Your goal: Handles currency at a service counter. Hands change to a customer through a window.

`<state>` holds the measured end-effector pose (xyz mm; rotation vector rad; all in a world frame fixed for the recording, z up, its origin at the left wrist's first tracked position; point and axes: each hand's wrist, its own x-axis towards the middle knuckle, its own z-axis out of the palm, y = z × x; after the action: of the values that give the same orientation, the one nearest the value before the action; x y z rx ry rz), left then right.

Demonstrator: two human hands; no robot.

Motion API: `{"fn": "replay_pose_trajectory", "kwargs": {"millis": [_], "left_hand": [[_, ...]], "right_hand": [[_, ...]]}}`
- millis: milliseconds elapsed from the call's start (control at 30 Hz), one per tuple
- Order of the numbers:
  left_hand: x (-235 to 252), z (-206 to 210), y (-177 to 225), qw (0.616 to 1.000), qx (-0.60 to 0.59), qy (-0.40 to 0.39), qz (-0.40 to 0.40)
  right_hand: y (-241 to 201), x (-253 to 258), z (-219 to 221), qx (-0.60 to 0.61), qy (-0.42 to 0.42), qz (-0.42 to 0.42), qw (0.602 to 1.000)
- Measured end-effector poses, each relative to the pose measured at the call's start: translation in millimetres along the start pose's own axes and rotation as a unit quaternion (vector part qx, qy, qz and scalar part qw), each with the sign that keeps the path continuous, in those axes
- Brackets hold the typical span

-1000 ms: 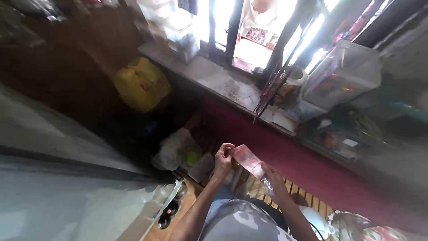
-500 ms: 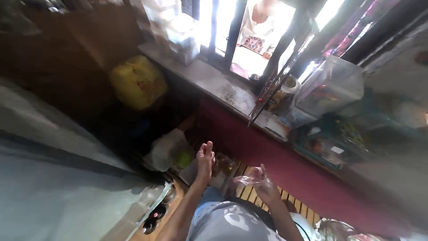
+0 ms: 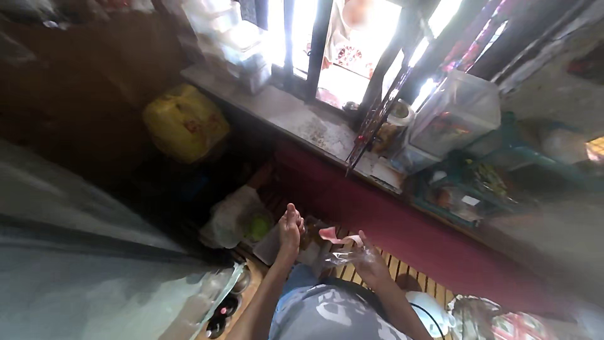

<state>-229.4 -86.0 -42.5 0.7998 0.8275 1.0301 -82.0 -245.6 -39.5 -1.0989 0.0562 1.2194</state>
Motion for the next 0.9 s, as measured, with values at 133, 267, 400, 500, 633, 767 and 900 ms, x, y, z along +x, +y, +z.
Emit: {"fn": "replay_pose_trajectory", "kwargs": {"millis": [133,267,400,500,633,767,900], "left_hand": [[-0.6,-3.1,-2.6,1.000,0.014,0.007,-0.016],[2.1,-6.1,-3.0,0.999,0.026,0.011,-0.021],[-1.1,-12.9,-9.1,0.997,0.080,0.016,-0.006],[9.1,-9.0,-8.2,0.991,0.126,-0.012,0.045],[2.7,-5.0,-8.5,0.963,0.231,-0.133,0.034],[4.2,5.6,-7.9,0.931,0.268,-0.239,-0.069],[-0.4,4.8,-13.9,0.906,0.272,-0.293,-0.139]], "right_hand": [[-0.3,-1.3,9.3,0.015,0.015,0.024,0.999],[1.6,0.8,11.4,0.019,-0.003,0.023,1.000],[8.6,-5.5,8.2,-0.007,-0.015,0.000,1.000],[5.9,0.3,15.3,-0.076,0.008,-0.056,0.995],[-3.0,-12.5,28.6,-0.245,0.049,-0.074,0.966],[-11.3,-11.8,41.5,-0.280,0.009,-0.094,0.955],[-12.7,-15.6,44.9,-0.271,-0.006,-0.080,0.959]]}}
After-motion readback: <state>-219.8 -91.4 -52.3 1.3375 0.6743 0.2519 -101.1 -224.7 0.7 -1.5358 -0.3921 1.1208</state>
